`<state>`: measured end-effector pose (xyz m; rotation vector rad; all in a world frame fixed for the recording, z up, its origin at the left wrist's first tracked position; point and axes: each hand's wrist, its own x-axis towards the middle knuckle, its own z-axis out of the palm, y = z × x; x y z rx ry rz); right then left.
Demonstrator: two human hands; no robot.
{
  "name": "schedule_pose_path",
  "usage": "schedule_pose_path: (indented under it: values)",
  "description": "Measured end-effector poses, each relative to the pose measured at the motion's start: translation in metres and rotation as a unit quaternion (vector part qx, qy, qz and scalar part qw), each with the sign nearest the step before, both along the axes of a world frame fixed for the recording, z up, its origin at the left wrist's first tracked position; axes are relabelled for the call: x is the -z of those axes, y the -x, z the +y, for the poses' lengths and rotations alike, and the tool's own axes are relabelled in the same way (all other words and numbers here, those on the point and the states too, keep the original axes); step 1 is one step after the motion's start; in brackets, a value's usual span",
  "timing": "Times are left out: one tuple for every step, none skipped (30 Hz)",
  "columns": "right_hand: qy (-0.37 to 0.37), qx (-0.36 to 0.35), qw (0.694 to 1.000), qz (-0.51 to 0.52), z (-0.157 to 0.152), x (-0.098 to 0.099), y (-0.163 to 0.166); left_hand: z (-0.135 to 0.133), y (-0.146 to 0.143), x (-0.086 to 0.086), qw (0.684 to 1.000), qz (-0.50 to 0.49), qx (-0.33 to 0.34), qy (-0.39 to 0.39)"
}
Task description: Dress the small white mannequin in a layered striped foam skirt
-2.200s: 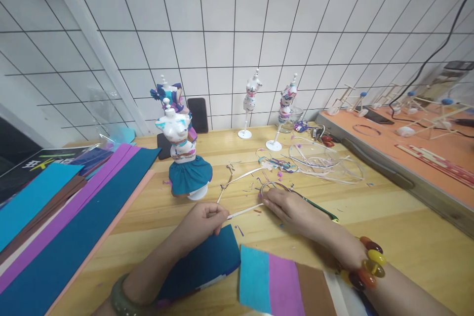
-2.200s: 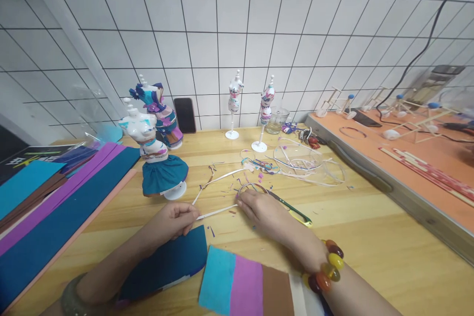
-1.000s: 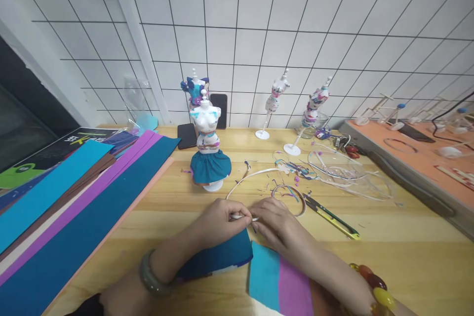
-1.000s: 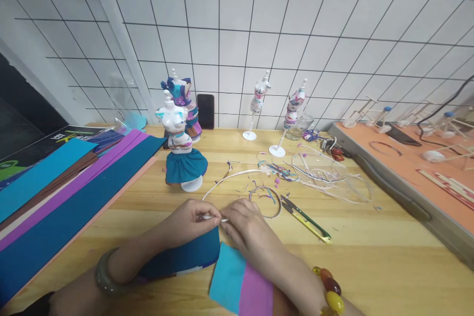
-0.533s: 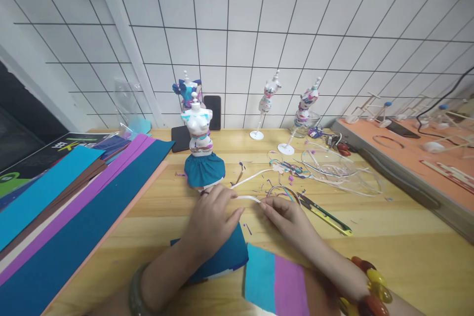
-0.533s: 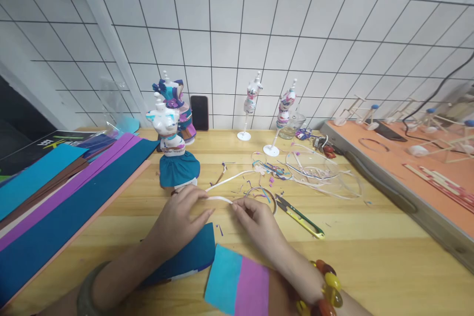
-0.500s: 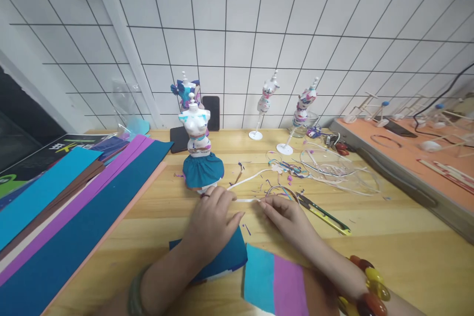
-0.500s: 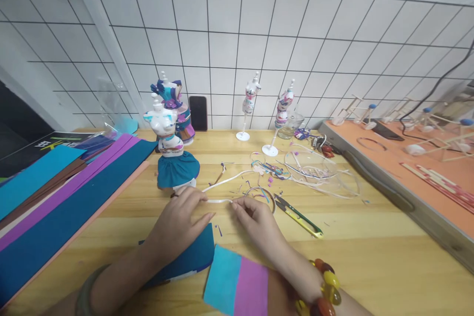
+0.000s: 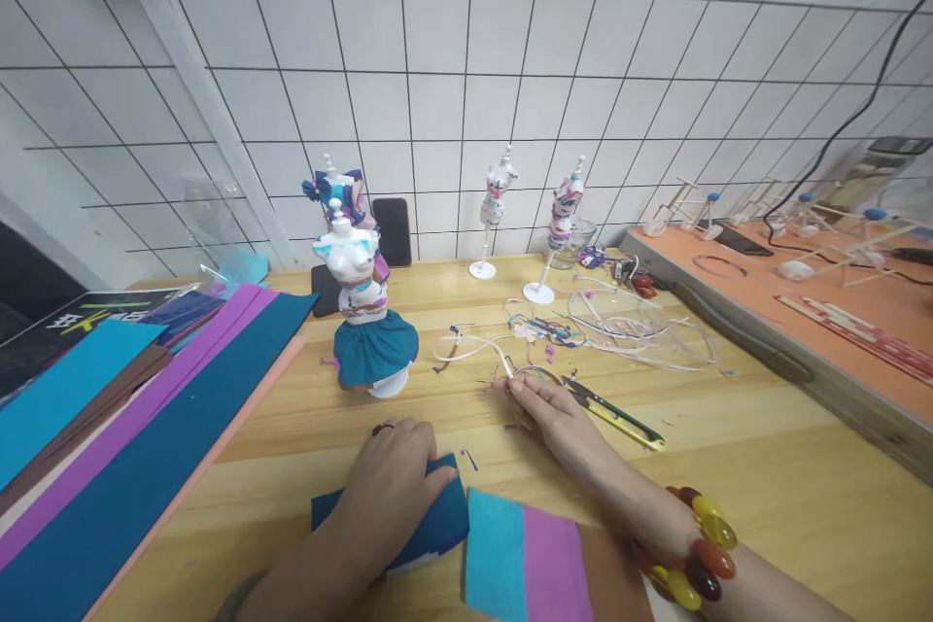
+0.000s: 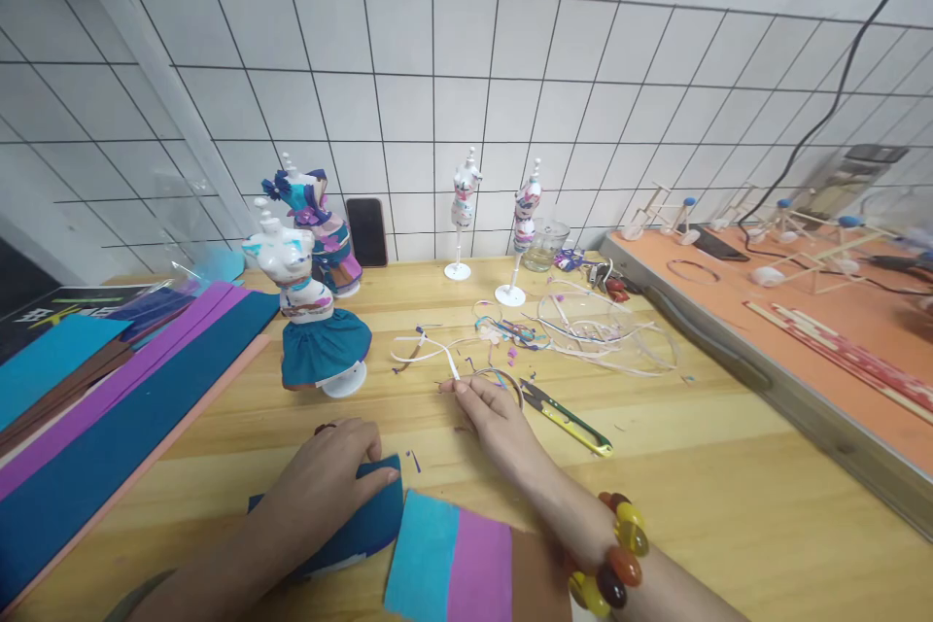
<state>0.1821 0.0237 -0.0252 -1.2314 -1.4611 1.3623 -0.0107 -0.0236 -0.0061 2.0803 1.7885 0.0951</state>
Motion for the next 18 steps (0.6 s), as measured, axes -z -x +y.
schedule_pose_path:
  values:
    - [-0.003, -0.003, 1.0, 0.0, 0.0, -0.001, 0.0, 0.001, 0.001, 0.001, 1.0, -0.014, 0.004, 0.004]
    - [-0.008, -0.006, 1.0, -0.002, 0.0, -0.001, 0.0, 0.001, 0.002, 0.001, 1.0, -0.03, 0.006, 0.004]
    - [-0.012, -0.007, 1.0, -0.005, 0.0, -0.001, 0.0, 0.002, 0.004, 0.002, 0.999, -0.048, 0.006, 0.001]
    - [-0.016, -0.008, 1.0, -0.01, 0.0, -0.002, -0.001, 0.003, 0.005, 0.003, 0.998, -0.068, 0.006, -0.003]
    - [-0.018, -0.009, 1.0, -0.013, 0.0, -0.001, -0.001, 0.004, 0.006, 0.004, 0.996, -0.088, 0.004, -0.004]
    - [-0.018, -0.01, 1.0, -0.015, -0.001, -0.001, -0.001, 0.005, 0.007, 0.005, 0.994, -0.11, -0.001, -0.001]
    - [-0.016, -0.012, 1.0, -0.015, -0.001, 0.0, -0.001, 0.006, 0.007, 0.005, 0.991, -0.135, -0.008, 0.006]
    - [-0.012, -0.014, 1.0, -0.014, -0.001, 0.0, -0.001, 0.007, 0.008, 0.005, 0.986, -0.164, -0.017, 0.016]
    - [-0.006, -0.017, 1.0, -0.013, -0.001, 0.001, -0.002, 0.008, 0.008, 0.004, 0.979, -0.198, -0.029, 0.028]
    - [-0.001, -0.021, 1.0, -0.014, -0.001, 0.002, -0.002, 0.009, 0.008, 0.004, 0.97, -0.236, -0.041, 0.043]
    - [0.002, -0.025, 1.0, -0.016, -0.002, 0.002, -0.002, 0.01, 0.008, 0.003, 0.957, -0.278, -0.053, 0.06]
    - [0.003, -0.03, 0.999, -0.019, -0.002, 0.002, -0.002, 0.011, 0.007, 0.001, 0.942, -0.319, -0.066, 0.078]
    - [0.002, -0.034, 0.999, -0.023, -0.002, 0.002, -0.002, 0.012, 0.006, 0.0, 0.926, -0.356, -0.079, 0.098]
    - [-0.002, -0.038, 0.999, -0.026, -0.003, 0.001, -0.002, 0.012, 0.005, 0.0, 0.908, -0.389, -0.095, 0.119]
    - [-0.008, -0.042, 0.999, -0.03, -0.003, 0.0, -0.001, 0.013, 0.004, 0.0, 0.89, -0.419, -0.112, 0.139]
    - [-0.016, -0.046, 0.998, -0.034, -0.004, 0.0, 0.0, 0.013, 0.003, 0.001, 0.871, -0.447, -0.128, 0.158]
    - [-0.026, -0.05, 0.998, -0.038, -0.005, -0.001, 0.001, 0.014, 0.002, 0.002, 0.851, -0.475, -0.141, 0.175]
    - [-0.038, -0.052, 0.997, -0.04, -0.007, 0.0, 0.002, 0.014, 0.0, 0.004, 0.83, -0.501, -0.152, 0.192]
